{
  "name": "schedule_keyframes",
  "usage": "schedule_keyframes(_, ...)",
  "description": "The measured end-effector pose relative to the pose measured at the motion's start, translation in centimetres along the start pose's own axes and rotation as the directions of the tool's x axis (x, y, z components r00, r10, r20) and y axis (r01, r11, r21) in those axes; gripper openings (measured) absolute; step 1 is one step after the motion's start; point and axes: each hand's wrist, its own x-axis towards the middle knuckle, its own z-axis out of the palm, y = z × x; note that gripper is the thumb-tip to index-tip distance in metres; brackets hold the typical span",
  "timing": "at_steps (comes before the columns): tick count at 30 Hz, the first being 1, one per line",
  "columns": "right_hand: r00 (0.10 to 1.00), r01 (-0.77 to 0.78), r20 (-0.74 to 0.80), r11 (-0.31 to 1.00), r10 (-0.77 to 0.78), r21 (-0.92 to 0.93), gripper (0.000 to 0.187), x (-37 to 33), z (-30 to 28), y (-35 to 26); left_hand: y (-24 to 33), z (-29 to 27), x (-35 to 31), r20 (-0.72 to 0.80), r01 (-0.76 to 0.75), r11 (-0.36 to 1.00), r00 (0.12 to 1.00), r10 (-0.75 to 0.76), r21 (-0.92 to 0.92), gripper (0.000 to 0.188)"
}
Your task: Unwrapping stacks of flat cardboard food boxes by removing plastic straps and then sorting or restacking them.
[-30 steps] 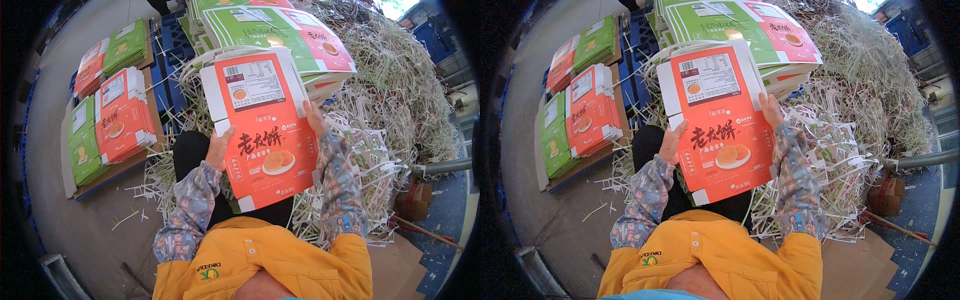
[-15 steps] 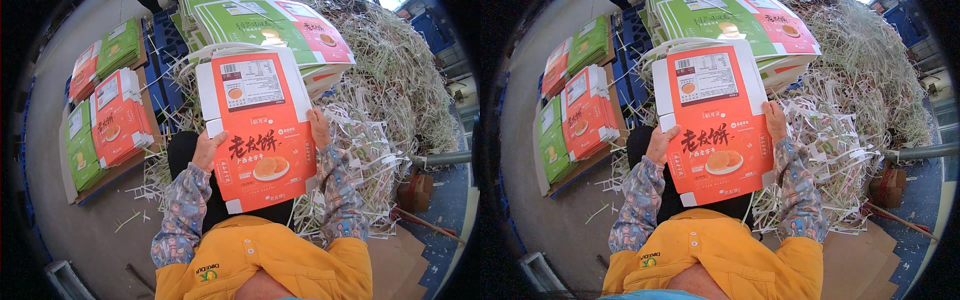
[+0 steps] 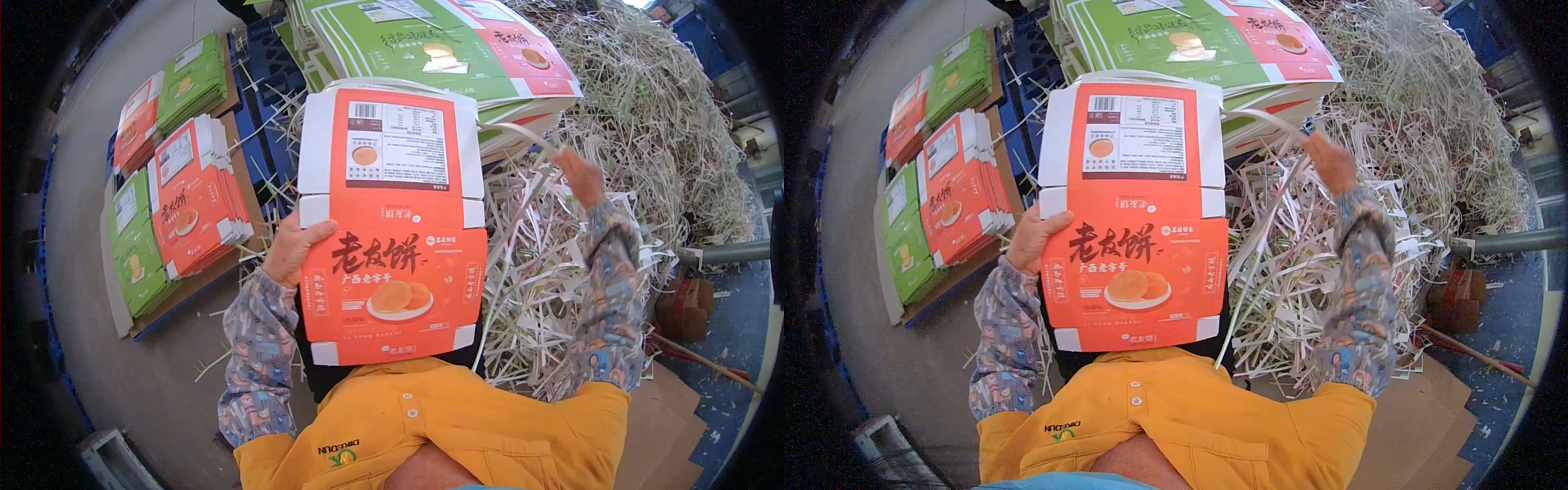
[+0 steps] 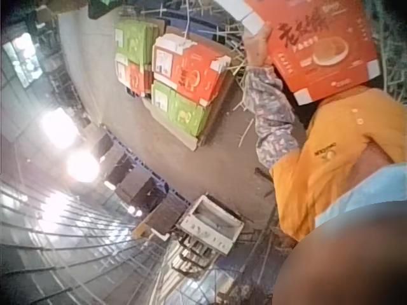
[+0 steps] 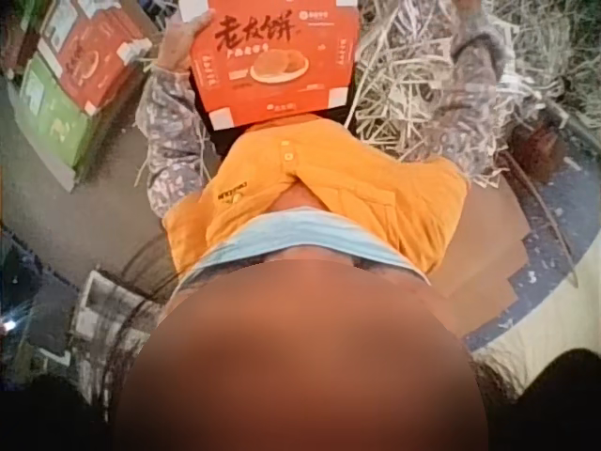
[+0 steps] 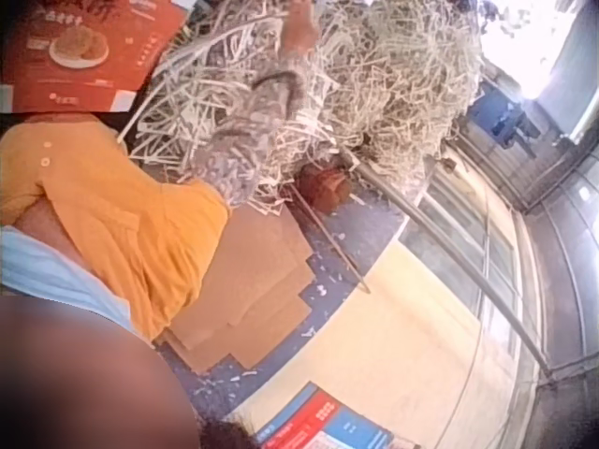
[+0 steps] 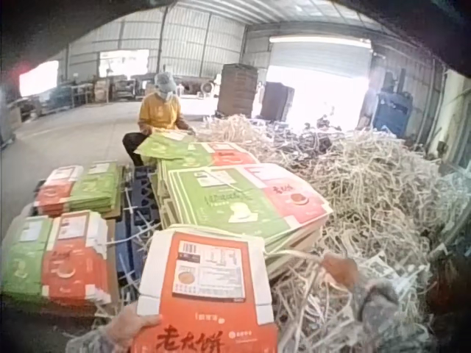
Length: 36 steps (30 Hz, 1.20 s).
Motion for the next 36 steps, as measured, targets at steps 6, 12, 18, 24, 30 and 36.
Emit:
schedule_keyframes(6,0.997,-0.016,-0.074,0.891,-0.02,-0.453,0.022,6.5,-5.5,4.6,5.2,-0.1,-2.7,-0.006,0.0,0.981,1.0,0.001,0.196,0.04)
schedule_keyframes(12,0.955,-0.181,-0.272,0.959,0.118,-0.22,0.023,10.5,-10.0,6.0,6.3,0.4,-6.9,-0.051,-0.123,0.928,0.987,0.15,0.353,0.038)
schedule_keyframes(18,0.882,-0.265,-0.271,0.882,0.385,0.389,0.023,16.8,-10.3,3.3,5.4,-0.6,-14.1,-0.232,-0.093,0.878,0.947,0.224,0.469,0.039)
schedule_keyframes(24,0.953,0.299,-0.278,0.533,-0.121,0.791,0.024,17.6,-4.5,-7.2,3.3,-3.1,-19.8,-0.5,-0.458,0.856,0.698,0.513,0.239,0.043)
schedule_keyframes(30,0.873,0.275,0.054,0.58,-0.485,0.767,0.025,10.1,-11.4,-16.1,4.2,-5.2,-23.4,-0.638,-0.506,0.756,0.431,0.639,0.415,0.044)
schedule_keyframes(36,0.947,-0.033,-0.003,0.108,0.32,0.994,0.03,3.0,-16.6,-3.0,7.0,-7.3,-27.1,-0.538,-0.573,0.662,0.401,0.741,0.483,0.041)
